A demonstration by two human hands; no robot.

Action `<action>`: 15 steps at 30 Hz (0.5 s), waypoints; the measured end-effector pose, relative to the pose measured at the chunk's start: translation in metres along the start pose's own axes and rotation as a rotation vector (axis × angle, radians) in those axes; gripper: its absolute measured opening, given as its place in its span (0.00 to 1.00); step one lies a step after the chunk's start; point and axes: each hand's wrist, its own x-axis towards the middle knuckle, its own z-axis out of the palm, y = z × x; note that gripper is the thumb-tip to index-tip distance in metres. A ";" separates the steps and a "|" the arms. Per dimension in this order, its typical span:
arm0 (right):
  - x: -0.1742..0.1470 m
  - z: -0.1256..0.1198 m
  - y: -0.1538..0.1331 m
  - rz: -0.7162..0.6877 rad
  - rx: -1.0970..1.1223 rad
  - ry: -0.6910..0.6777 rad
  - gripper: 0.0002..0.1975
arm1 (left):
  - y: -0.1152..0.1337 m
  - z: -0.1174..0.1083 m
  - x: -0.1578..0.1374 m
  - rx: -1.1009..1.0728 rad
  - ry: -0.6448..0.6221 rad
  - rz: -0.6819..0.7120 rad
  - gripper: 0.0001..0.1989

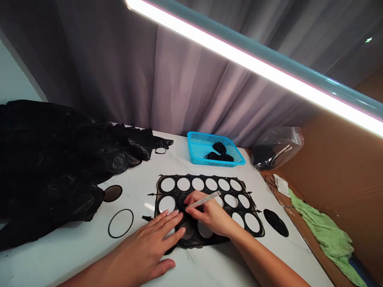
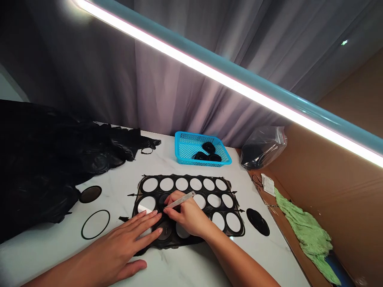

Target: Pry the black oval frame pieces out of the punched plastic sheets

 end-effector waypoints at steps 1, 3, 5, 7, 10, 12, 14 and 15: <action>0.000 0.000 0.000 0.002 -0.002 -0.002 0.08 | 0.000 -0.002 0.000 -0.015 -0.001 0.005 0.33; 0.001 0.000 0.000 0.000 -0.006 -0.005 0.08 | 0.000 -0.005 0.001 -0.041 0.013 0.027 0.32; 0.001 0.000 0.000 -0.009 -0.011 -0.006 0.08 | 0.000 -0.008 0.002 -0.042 0.018 0.044 0.31; 0.001 0.001 0.000 -0.010 -0.019 -0.006 0.09 | 0.001 -0.009 0.003 -0.022 -0.005 0.049 0.30; 0.000 0.001 0.000 0.004 -0.031 -0.004 0.09 | 0.003 -0.009 0.003 0.007 -0.033 0.042 0.30; 0.000 0.002 0.000 0.005 -0.032 -0.002 0.09 | 0.003 -0.009 0.003 0.016 -0.032 0.037 0.30; -0.001 0.003 0.000 0.001 -0.030 0.001 0.09 | 0.003 -0.008 0.002 0.005 -0.005 0.035 0.30; -0.001 0.003 0.000 -0.001 -0.029 0.003 0.09 | 0.003 -0.007 0.002 -0.008 0.015 0.038 0.30</action>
